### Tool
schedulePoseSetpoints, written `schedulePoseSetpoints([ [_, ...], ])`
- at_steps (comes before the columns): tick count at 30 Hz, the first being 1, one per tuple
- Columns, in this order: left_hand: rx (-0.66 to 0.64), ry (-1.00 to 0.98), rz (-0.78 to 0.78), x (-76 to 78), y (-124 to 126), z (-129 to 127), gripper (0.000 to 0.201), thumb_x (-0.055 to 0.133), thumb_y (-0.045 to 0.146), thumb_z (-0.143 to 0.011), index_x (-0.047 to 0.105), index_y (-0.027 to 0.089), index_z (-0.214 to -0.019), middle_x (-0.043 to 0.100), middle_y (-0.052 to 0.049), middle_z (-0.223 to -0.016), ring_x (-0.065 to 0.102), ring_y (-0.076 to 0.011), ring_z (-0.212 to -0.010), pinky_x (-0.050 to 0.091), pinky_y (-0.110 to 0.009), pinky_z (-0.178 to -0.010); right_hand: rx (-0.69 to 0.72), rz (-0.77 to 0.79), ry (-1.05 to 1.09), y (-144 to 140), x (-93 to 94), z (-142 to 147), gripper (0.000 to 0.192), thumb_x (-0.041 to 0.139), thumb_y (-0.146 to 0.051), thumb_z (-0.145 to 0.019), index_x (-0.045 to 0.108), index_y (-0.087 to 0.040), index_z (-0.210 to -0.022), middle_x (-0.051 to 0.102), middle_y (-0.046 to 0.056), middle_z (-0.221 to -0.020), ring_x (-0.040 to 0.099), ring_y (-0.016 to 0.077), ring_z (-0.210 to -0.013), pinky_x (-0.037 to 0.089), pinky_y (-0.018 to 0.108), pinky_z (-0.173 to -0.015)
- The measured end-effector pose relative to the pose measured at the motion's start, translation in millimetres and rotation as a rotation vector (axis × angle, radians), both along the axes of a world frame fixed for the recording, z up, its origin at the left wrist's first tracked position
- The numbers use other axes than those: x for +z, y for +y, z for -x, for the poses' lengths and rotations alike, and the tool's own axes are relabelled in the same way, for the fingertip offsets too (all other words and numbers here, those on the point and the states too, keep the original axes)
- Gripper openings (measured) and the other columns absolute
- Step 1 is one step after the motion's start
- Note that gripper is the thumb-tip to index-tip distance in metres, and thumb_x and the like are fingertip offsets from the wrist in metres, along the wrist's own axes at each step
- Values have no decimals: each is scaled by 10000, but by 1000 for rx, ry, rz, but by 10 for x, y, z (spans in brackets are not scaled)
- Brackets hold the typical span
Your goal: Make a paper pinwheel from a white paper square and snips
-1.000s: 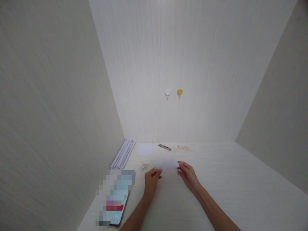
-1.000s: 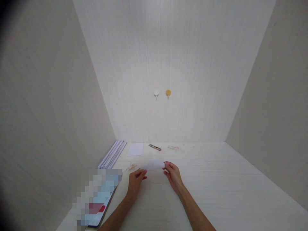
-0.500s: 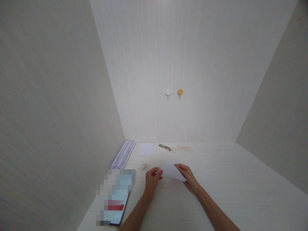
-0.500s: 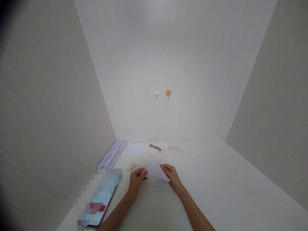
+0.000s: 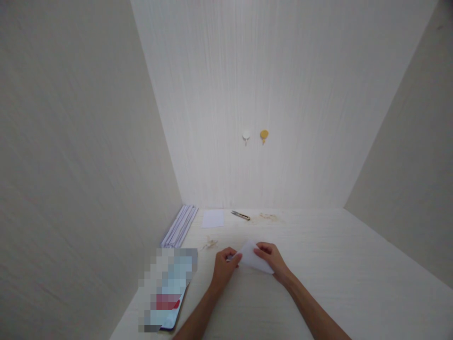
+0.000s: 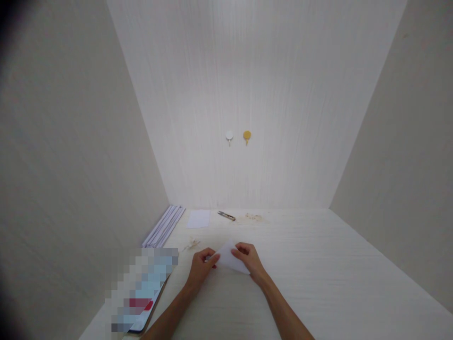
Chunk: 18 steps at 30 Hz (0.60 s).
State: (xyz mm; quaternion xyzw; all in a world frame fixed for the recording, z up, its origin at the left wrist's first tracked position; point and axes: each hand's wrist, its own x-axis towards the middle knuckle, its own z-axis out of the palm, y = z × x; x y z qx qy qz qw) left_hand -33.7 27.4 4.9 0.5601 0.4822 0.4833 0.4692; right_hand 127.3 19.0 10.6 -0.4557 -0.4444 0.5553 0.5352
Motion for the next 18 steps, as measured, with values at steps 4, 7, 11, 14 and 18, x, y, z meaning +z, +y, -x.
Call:
schedulePoseSetpoints([
  [4,60,-138,41,25,-2,0,318,678,304,-516,616,134,-777,596,-9,-630,513,-104,-489,433,-214,-425,8,-20,-17,10,-36,6,243,722,-353,-490,620,-144,-561,580,-17,-493,466,101,-444,306,219,-439],
  [7,96,-278,72,59,1,-8,566,716,323,-479,543,144,-987,585,21,-619,528,-99,-501,467,-226,-466,11,-37,4,21,-71,9,235,713,-350,-510,652,-142,-600,617,4,-535,497,116,-467,340,231,-458],
  [11,-26,-374,122,57,-7,-48,458,702,415,-497,583,122,-828,602,-2,-615,584,-126,-622,491,-261,-635,-29,-68,12,25,-89,28,238,717,-357,-500,666,-148,-601,642,25,-568,538,144,-516,396,258,-507],
  [14,-160,-401,160,14,-31,-89,456,653,465,-557,582,114,-839,646,-72,-770,606,-173,-721,492,-320,-702,-50,-107,16,17,-76,61,226,731,-346,-477,653,-157,-573,644,23,-578,550,151,-543,424,270,-544],
  [18,-137,-369,191,-54,-54,-106,469,643,465,-572,543,132,-887,635,-101,-881,601,-215,-815,496,-337,-696,-14,-82,16,13,-73,112,231,745,-339,-447,630,-163,-543,628,11,-551,547,147,-533,436,280,-561],
])
